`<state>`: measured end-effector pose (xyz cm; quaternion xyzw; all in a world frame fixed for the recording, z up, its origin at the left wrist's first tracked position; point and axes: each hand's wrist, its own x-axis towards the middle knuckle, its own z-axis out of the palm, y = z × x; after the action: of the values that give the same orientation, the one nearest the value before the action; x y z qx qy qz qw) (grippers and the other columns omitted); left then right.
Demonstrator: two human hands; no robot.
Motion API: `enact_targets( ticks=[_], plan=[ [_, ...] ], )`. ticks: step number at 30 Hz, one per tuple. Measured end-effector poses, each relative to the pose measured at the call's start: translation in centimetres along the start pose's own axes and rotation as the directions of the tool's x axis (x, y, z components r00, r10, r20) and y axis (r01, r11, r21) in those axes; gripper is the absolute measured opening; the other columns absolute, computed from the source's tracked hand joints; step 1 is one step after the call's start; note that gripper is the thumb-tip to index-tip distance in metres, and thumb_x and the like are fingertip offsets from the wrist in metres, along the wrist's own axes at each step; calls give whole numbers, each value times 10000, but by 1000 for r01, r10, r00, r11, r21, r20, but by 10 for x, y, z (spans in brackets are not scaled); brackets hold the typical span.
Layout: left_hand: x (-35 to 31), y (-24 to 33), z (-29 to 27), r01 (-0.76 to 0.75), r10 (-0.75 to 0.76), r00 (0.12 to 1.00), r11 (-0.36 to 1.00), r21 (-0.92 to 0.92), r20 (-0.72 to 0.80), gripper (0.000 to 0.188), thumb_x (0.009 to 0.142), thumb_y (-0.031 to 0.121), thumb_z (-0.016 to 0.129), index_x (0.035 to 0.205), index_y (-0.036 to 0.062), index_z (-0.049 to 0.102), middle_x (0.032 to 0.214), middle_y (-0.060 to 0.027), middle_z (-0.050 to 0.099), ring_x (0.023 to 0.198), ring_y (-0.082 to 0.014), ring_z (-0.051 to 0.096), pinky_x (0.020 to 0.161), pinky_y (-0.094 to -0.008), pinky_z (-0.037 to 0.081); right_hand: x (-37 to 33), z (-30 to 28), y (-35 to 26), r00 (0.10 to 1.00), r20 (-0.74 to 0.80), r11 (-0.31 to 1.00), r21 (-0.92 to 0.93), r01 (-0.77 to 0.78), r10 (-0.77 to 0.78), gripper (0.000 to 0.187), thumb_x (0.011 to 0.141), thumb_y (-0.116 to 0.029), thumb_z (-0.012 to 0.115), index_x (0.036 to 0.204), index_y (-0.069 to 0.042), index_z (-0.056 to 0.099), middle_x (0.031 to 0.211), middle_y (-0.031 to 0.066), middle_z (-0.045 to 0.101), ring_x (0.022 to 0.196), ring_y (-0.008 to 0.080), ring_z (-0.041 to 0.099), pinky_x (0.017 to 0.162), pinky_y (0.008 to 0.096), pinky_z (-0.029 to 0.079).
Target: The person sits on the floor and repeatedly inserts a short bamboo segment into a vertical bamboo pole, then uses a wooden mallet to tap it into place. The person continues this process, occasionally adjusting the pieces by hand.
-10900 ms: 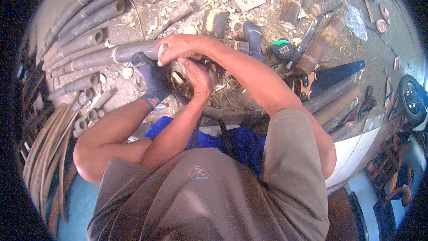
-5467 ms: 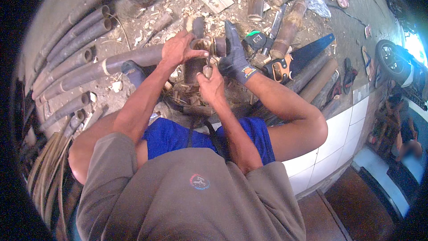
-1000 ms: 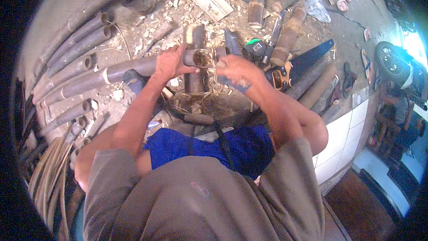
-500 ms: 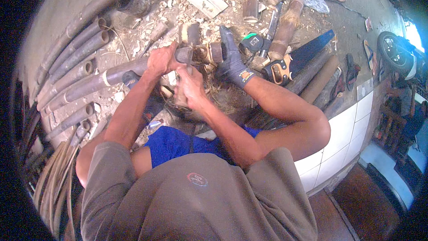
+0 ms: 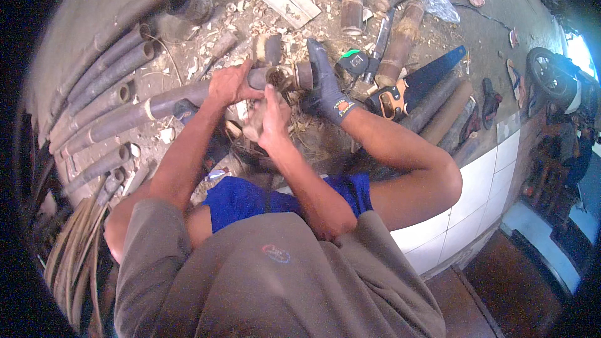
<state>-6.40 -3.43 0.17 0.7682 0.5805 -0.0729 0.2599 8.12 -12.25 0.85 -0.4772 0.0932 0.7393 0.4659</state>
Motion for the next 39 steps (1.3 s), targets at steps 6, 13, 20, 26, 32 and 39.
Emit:
enact_targets(
  ticks=[6,13,20,26,32,39],
  plan=[
    [-6,-2,14,14,-16,996,1000,-23,-92,1129,622,857,782,1369,44,549,980,-202,764,930,-420,747,850,-511,582,-72,-33,-55,985,126,712,-680,174,-121,576,967,-306,755,1413,-45,500,881,47,615,645,146,613,547,348,552],
    [-12,1,36,-42,25,934,998,-39,-355,1087,686,807,785,1441,65,536,1165,-190,715,1144,-383,672,1029,-494,508,-94,-22,-156,952,305,-232,-928,290,-30,839,846,-277,693,1551,75,408,1353,374,618,1269,448,634,1089,463,486],
    [25,79,-69,-528,205,811,661,-533,-549,719,973,678,580,1210,13,715,1035,-200,734,986,-352,697,915,-464,530,-87,91,-234,943,252,-385,-865,320,219,560,940,-359,710,1365,2,655,1131,139,758,954,237,733,905,343,562],
    [43,108,-103,-253,-19,953,493,-833,-301,897,1058,732,300,918,-52,711,661,-128,643,666,-236,655,679,-423,527,-43,97,-244,736,572,261,-696,669,-362,472,954,-419,765,1103,26,711,904,71,728,778,128,674,688,280,549],
    [62,104,-45,-79,-128,979,469,-880,-156,986,1034,767,186,843,-67,676,654,-190,641,615,-285,641,644,-445,507,43,77,-153,700,287,629,-310,713,-654,271,858,-158,749,1029,35,664,904,48,676,815,140,618,728,314,514],
    [88,67,0,-11,-124,987,567,-824,-98,1162,973,878,151,1140,-146,675,996,-368,708,1070,-445,690,988,-493,489,112,72,-132,769,120,737,-226,637,-628,208,886,-145,749,964,19,649,735,93,629,611,189,633,536,342,549]
  ],
)
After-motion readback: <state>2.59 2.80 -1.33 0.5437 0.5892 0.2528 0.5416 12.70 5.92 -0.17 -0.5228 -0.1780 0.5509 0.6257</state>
